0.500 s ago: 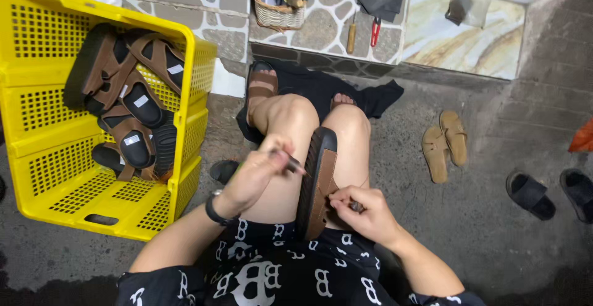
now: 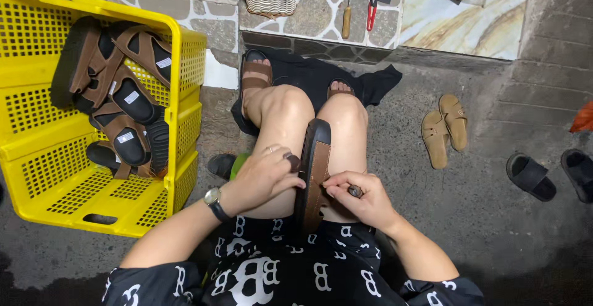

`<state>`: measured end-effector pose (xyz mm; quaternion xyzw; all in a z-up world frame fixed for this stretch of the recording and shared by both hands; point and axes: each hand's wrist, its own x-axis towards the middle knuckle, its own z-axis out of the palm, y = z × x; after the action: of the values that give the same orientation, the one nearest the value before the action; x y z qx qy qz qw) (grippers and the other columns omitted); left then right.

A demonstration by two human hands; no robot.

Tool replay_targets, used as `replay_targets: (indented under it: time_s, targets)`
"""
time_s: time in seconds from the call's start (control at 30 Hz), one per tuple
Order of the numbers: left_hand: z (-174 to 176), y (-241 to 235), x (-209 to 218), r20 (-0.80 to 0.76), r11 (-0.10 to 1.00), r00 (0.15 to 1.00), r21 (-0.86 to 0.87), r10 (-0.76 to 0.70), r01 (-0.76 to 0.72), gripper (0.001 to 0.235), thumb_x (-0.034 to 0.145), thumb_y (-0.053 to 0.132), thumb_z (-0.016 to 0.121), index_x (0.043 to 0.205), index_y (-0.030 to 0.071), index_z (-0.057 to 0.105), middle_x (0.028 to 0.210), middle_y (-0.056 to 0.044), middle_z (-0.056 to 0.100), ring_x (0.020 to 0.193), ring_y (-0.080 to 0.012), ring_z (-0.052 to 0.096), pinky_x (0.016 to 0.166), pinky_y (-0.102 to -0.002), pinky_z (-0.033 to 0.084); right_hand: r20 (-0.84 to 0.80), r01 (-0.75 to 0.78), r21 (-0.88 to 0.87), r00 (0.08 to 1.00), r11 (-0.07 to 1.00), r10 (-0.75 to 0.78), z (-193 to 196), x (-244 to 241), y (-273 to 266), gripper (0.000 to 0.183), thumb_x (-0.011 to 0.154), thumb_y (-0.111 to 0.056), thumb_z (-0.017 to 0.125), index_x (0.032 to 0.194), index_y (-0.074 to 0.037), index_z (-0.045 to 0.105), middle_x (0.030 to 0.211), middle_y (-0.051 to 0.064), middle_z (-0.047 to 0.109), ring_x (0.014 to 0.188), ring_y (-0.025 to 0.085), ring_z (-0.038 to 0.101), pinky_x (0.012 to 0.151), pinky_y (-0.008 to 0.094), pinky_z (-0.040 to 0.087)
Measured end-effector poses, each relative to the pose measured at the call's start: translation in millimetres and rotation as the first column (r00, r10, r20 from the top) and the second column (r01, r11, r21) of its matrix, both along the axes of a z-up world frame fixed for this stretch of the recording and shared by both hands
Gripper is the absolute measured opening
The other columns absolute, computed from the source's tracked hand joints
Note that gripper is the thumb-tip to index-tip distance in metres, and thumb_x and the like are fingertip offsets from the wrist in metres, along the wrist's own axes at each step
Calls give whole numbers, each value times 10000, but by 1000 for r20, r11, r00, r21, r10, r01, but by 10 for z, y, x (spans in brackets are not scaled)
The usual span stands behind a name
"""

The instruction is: The person sits on the floor and sews a brown sandal using a needle and thread. They repeatedly pull the thread through the sole and strap, then use pliers to cut the thread and inspect the finished sandal.

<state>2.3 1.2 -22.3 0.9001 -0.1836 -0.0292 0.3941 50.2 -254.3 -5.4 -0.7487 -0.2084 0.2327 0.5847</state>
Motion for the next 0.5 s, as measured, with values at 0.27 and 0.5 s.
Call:
replay_targets:
  time_s: [0.27,0.5]
  targets:
    - [-294,4,5,243,957,930,18,276,-288,615,645,692,812,718,129,575,708,-32,530,652,-235,592,556,-317,480,-26,40,-10,999,999,-40,-296,28,49,100,805,-37,766,866,-103,811,507,-2,662,503,57,520,505,217,457]
    - [-327,664,26,-211,835,880,-283,425,-471,126,959,233,696,1013,131,746,973,-38,706,896,-189,669,790,-295,530,436,-61,-139,892,988,117,37,119,-247,170,926,-93,667,1093,-75,638,1043,98,663,1009,312,665,869,420,536]
